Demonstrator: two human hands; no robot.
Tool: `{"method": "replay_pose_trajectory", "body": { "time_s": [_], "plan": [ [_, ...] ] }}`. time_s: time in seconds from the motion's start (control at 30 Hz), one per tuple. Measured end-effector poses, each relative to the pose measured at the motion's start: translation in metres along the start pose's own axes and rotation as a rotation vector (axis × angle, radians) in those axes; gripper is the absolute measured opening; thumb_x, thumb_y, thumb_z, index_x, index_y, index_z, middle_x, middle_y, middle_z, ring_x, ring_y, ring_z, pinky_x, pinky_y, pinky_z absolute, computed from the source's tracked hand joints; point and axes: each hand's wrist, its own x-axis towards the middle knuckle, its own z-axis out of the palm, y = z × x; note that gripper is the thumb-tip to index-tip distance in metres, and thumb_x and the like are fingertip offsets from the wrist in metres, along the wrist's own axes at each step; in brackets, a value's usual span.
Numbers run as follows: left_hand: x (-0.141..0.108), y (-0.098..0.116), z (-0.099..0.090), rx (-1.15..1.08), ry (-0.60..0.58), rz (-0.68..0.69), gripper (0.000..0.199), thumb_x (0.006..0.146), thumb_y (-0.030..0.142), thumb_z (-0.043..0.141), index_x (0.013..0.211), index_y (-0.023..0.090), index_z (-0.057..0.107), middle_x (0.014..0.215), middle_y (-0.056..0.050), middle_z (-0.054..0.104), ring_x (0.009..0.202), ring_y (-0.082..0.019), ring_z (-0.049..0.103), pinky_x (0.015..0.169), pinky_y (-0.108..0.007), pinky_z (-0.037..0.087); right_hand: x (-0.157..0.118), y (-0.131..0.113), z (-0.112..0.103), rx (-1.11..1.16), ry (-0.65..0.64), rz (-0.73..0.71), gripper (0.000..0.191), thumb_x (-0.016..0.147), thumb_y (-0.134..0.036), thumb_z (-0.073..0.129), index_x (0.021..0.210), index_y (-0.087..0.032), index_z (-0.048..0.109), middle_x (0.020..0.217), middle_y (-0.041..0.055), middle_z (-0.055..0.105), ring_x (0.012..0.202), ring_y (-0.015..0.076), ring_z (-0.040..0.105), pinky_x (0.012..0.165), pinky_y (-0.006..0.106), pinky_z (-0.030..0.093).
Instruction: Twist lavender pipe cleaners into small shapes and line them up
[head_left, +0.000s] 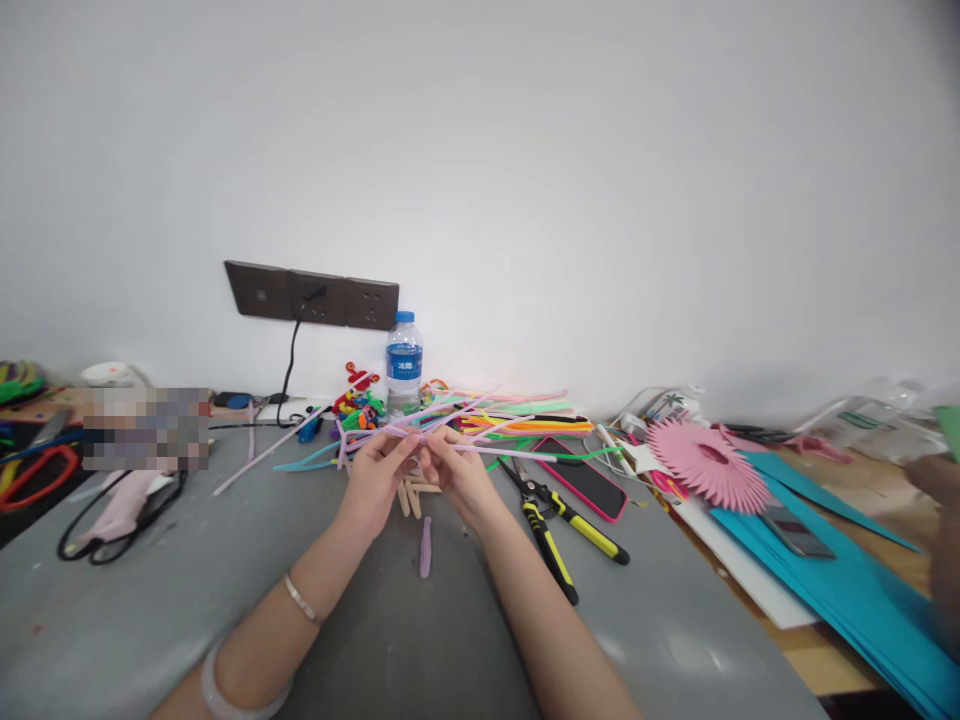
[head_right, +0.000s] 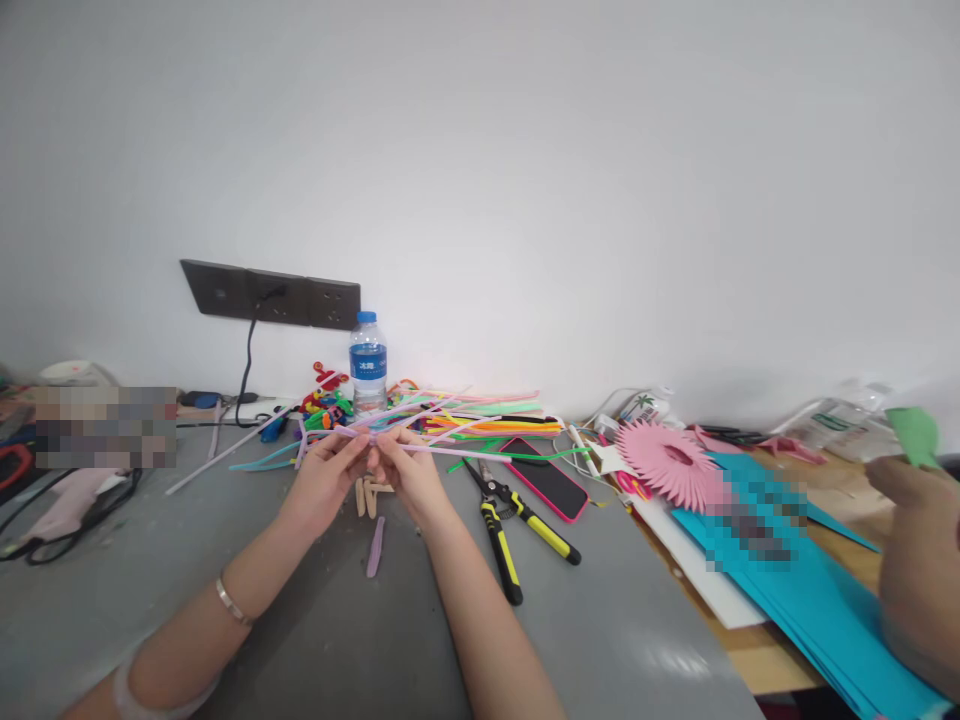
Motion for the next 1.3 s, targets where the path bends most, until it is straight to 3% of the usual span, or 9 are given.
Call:
{"method": "replay_pose_trajectory", "body": {
  "time_s": [0.2,0.47,0.67,0.8,1.03,1.3],
  "plan": [
    [0.006,0.005,-0.003,-0.016,0.116,0.005,0.029,0.053,0.027,0.086,0.074,0.013,0.071,0.068,0.000,0.069,0.063,-0.010,0.062,0.064,-0.023,0.052,0.004,0.007,-0.003,-0.136,0.078,-0.111,0.024,0.069,-0.034,0.078,0.079,-0.019,0.061,0.067,-0.0023,0.064,0.057,0.0100,0.059,0.056,0.022,0.047],
    [0.006,0.013,-0.005,0.111,0.058,-0.012,0.039,0.051,0.027,0.088,0.081,0.014,0.067,0.066,0.001,0.069,0.059,-0.012,0.063,0.063,-0.025,0.052,0.004,0.006,-0.008,-0.490,0.120,-0.291,0.010,0.075,-0.029,0.072,0.074,-0.020,0.067,0.068,0.0006,0.066,0.062,0.0157,0.062,0.061,0.028,0.050],
    [0.011,0.016,-0.015,0.171,-0.025,-0.064,0.042,0.053,0.027,0.087,0.089,0.015,0.068,0.064,0.002,0.068,0.054,-0.010,0.060,0.057,-0.023,0.051,0.004,0.003,-0.015,-0.773,0.041,-0.500,0.003,0.078,-0.025,0.069,0.079,-0.023,0.071,0.078,0.0033,0.067,0.072,0.0182,0.060,0.068,0.030,0.047],
    [0.009,0.016,-0.015,0.191,-0.062,-0.080,0.032,0.057,0.027,0.086,0.081,0.014,0.070,0.064,0.001,0.068,0.056,-0.009,0.060,0.059,-0.021,0.052,0.003,0.002,-0.017,-0.832,0.041,-0.555,0.004,0.079,-0.024,0.067,0.076,-0.024,0.070,0.074,0.0024,0.066,0.068,0.0173,0.056,0.070,0.031,0.046],
    [0.002,0.007,-0.003,0.001,-0.077,-0.111,0.028,0.056,0.025,0.087,0.076,0.015,0.071,0.075,0.000,0.071,0.069,-0.010,0.064,0.062,-0.019,0.052,-0.001,0.002,-0.013,-0.827,0.154,-0.613,0.006,0.082,-0.023,0.063,0.079,-0.025,0.068,0.075,0.0021,0.063,0.069,0.0175,0.054,0.068,0.031,0.044],
    [0.000,0.002,-0.001,-0.098,0.001,-0.182,0.029,0.053,0.024,0.089,0.072,0.016,0.069,0.071,0.002,0.069,0.063,-0.008,0.061,0.053,-0.015,0.047,0.001,0.001,-0.013,-0.890,0.067,-0.753,0.007,0.083,-0.019,0.064,0.083,-0.024,0.069,0.081,0.0046,0.067,0.078,0.0190,0.061,0.072,0.033,0.049]
  ]
}}
